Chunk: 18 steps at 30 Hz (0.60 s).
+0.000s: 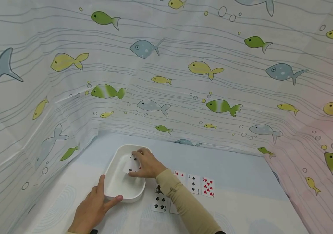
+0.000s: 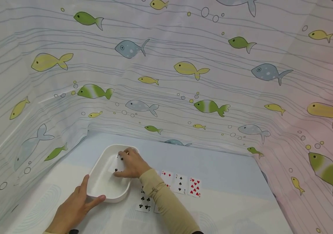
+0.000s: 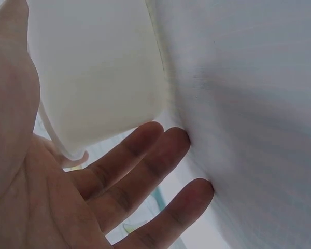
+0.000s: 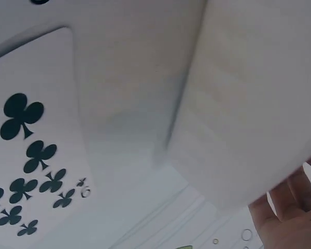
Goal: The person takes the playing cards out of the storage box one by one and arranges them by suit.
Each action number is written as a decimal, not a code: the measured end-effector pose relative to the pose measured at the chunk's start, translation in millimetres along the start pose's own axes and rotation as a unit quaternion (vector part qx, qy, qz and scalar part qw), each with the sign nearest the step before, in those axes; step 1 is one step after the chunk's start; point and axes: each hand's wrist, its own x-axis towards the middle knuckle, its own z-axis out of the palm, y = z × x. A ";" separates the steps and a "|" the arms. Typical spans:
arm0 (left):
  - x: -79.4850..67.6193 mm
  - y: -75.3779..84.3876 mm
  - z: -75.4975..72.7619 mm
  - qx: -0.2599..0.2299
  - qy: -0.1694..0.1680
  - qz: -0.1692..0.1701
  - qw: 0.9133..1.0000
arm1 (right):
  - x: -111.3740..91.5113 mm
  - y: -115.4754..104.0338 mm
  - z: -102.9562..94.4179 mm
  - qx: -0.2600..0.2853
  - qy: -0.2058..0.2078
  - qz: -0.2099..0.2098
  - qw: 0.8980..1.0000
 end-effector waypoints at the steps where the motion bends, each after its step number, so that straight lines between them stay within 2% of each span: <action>1: -0.1 0.3 -0.1 -0.001 0.000 0.000 1.000 | -0.9 -1.1 -1.5 0.000 0.003 -0.004 1.000; 10: -1.3 2.2 1.0 0.005 0.003 0.000 1.000 | -11.7 -2.6 -20.7 -0.018 0.042 -0.043 0.998; 18: -1.5 0.9 2.1 0.009 0.010 0.003 1.000 | -29.3 -2.9 -38.5 -0.014 0.055 -0.045 0.997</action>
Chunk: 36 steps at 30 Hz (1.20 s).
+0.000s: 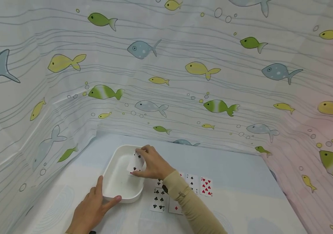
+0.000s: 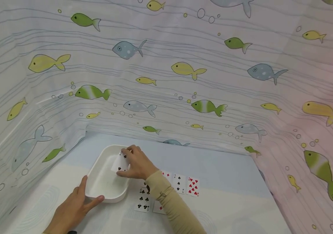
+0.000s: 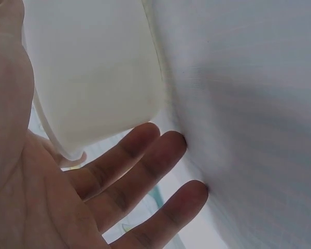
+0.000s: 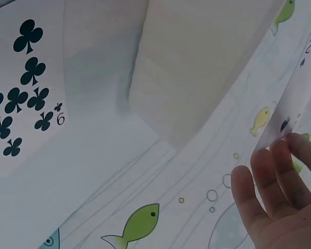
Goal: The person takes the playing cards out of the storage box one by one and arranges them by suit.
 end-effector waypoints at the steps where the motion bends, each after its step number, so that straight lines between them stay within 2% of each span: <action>1: -0.3 -0.5 0.5 -0.001 0.001 0.000 1.000 | -2.5 0.0 -1.6 0.000 0.001 0.001 1.000; 12: 0.8 1.0 -0.2 -0.001 -0.005 -0.004 1.000 | -31.9 4.5 -20.3 -0.016 0.016 -0.010 1.000; 18: 0.5 -0.7 3.7 -0.005 0.012 0.007 1.000 | -53.7 10.7 -21.9 -0.024 0.011 -0.001 1.000; 23: 1.4 -0.8 3.7 -0.008 0.007 0.005 1.000 | -76.6 15.6 -20.5 -0.035 0.002 -0.004 0.999; 32: 1.4 -0.6 2.9 -0.016 0.002 0.006 1.000 | -114.1 19.3 -29.3 -0.017 -0.024 0.027 0.999; 36: 0.7 -0.6 2.5 -0.019 0.011 0.013 1.000 | -127.1 23.4 -33.0 -0.015 -0.020 0.034 0.999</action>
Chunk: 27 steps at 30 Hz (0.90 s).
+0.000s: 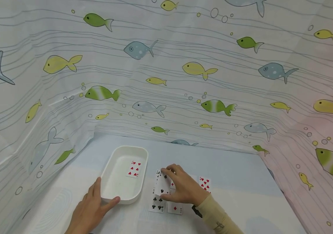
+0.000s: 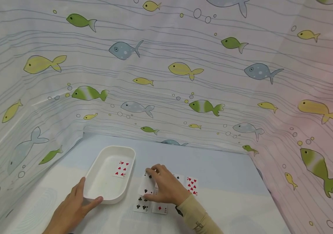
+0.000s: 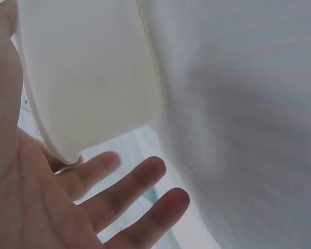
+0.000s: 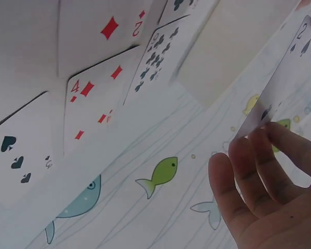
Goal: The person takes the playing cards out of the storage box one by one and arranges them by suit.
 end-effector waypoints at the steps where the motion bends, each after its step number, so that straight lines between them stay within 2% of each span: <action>1: -0.4 0.1 0.1 -0.001 0.004 0.003 1.000 | -3.1 1.8 -0.5 -0.001 0.002 0.000 1.000; 9: -2.1 -0.2 1.6 -0.004 0.027 0.018 0.999 | -22.8 15.1 -3.3 -0.015 -0.006 -0.001 1.000; 19: -1.4 0.7 1.7 -0.002 0.028 0.020 0.999 | -47.1 24.7 -17.2 -0.021 -0.008 0.030 0.999; 27: -1.2 -0.7 -0.3 -0.005 0.022 0.021 1.000 | -62.1 37.2 -10.8 -0.042 -0.026 0.059 0.997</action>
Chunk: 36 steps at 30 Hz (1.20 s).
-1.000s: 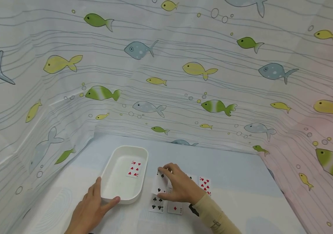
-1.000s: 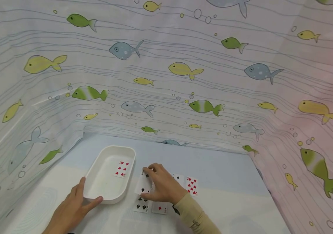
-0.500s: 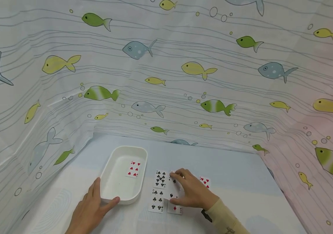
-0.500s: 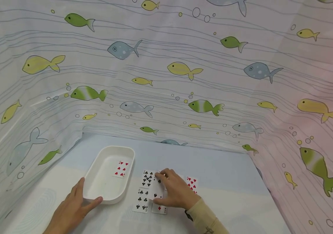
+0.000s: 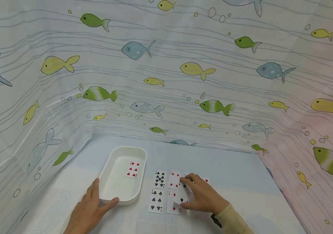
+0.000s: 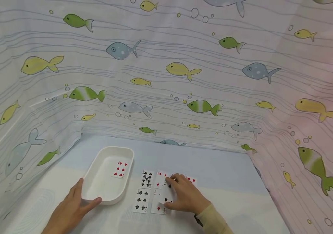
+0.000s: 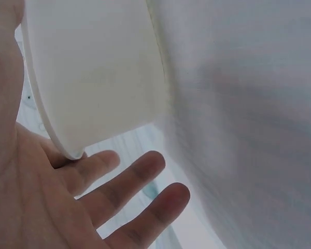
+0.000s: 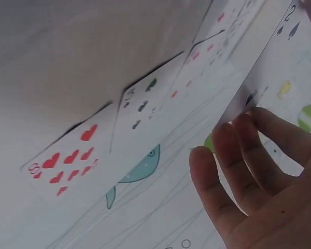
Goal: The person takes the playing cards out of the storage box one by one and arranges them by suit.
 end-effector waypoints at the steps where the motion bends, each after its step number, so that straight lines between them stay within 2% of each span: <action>1: -0.1 -0.3 -0.1 -0.001 0.000 0.000 1.000 | -1.9 1.8 2.0 -0.002 -0.002 0.003 1.000; 7: -0.8 -0.8 2.1 -0.015 0.005 -0.008 1.000 | -12.7 12.0 12.9 -0.013 -0.010 0.002 1.000; 16: -1.8 -2.4 6.6 -0.011 0.032 -0.004 0.999 | -20.3 20.8 19.8 -0.019 -0.030 -0.006 0.999; 31: 0.2 -0.7 6.6 -0.015 0.007 -0.020 1.000 | -19.7 23.5 16.4 -0.022 -0.079 -0.010 0.997; 36: 2.4 0.0 5.7 -0.015 -0.011 -0.031 0.999 | -19.2 22.1 14.9 -0.016 -0.095 -0.003 0.995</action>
